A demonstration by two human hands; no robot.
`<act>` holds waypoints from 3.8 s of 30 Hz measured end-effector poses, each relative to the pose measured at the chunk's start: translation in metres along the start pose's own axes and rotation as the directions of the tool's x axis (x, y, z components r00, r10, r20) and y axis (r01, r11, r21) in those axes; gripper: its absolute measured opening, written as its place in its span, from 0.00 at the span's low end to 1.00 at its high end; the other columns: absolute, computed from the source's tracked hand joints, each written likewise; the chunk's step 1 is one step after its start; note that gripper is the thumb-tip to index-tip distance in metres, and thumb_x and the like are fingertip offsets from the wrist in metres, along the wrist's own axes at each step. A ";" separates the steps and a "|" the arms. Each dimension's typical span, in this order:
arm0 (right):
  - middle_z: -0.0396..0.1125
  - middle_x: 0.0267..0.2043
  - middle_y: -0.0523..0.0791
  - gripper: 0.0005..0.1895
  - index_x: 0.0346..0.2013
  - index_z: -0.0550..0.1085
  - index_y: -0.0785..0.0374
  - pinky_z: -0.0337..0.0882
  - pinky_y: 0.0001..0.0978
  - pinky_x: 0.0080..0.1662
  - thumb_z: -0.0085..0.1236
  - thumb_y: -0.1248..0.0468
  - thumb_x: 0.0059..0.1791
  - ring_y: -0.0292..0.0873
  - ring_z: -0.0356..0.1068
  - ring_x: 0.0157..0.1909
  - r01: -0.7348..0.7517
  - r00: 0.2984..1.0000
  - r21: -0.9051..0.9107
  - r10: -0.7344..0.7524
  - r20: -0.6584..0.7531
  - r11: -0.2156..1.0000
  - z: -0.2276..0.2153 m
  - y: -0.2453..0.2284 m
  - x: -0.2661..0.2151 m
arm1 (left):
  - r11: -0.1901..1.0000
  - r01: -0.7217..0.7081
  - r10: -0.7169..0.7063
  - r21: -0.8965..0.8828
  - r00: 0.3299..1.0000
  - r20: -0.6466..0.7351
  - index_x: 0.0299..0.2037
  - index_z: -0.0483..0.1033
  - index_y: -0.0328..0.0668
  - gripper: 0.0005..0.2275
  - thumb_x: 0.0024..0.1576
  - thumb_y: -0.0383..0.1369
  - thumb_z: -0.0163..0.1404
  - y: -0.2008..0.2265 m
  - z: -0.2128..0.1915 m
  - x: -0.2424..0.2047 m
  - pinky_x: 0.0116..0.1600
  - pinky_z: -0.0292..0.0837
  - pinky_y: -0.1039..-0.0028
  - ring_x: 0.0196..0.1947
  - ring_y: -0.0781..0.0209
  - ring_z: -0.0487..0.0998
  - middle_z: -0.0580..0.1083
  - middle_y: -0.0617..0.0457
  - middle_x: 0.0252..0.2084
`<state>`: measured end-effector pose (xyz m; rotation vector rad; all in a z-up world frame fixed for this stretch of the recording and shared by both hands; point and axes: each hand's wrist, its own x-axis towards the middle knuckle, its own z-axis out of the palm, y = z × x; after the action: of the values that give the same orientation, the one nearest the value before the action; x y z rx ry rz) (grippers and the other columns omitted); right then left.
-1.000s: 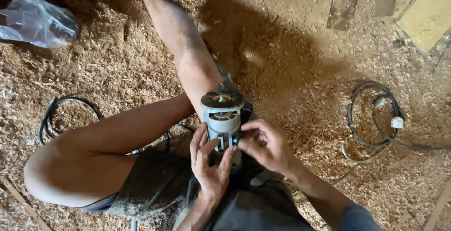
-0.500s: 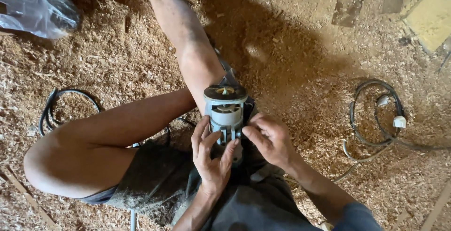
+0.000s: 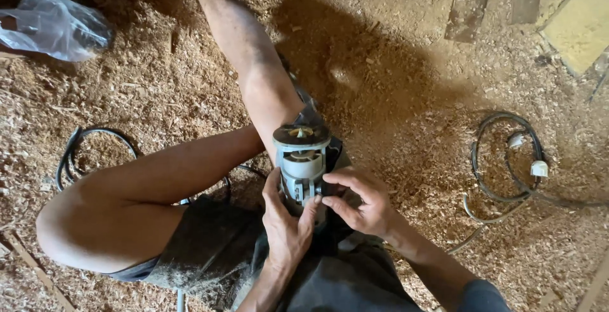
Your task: Assembling a handheld router by inserting the motor into the base and adjusting the depth.
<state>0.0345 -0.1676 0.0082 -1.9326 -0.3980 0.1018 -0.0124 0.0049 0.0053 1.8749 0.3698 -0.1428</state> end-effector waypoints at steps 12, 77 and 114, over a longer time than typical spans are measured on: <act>0.73 0.45 0.50 0.17 0.49 0.75 0.70 0.77 0.24 0.36 0.65 0.69 0.46 0.40 0.73 0.36 0.012 1.000 0.003 -0.012 0.027 1.000 -0.003 -0.001 -0.002 | 0.988 -0.153 0.151 -0.004 0.983 -0.107 0.64 0.68 0.40 0.29 0.53 0.38 0.63 -0.006 0.002 -0.002 0.56 0.76 0.65 0.57 0.48 0.75 0.67 0.38 0.62; 0.73 0.46 0.48 0.23 0.49 0.76 0.64 0.75 0.20 0.31 0.73 0.68 0.41 0.35 0.71 0.32 0.059 0.998 -0.055 -0.057 0.036 0.997 -0.009 0.023 -0.004 | 0.982 -0.185 0.185 -0.036 0.983 -0.018 0.57 0.60 0.39 0.24 0.55 0.33 0.59 -0.012 -0.005 0.008 0.54 0.82 0.61 0.58 0.39 0.79 0.66 0.30 0.67; 0.69 0.20 0.52 0.14 0.24 0.76 0.69 0.76 0.33 0.26 0.58 0.67 0.53 0.42 0.71 0.21 -0.618 0.783 0.457 0.550 0.289 0.639 -0.014 0.023 0.001 | 0.952 -0.242 0.204 -0.187 0.958 -0.204 0.47 0.78 0.40 0.10 0.59 0.33 0.59 -0.004 -0.012 0.015 0.58 0.76 0.60 0.52 0.45 0.80 0.68 0.37 0.61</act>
<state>0.0442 -0.1871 -0.0071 -1.4221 0.2008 0.6988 -0.0009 0.0197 0.0012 1.7097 0.2819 0.2168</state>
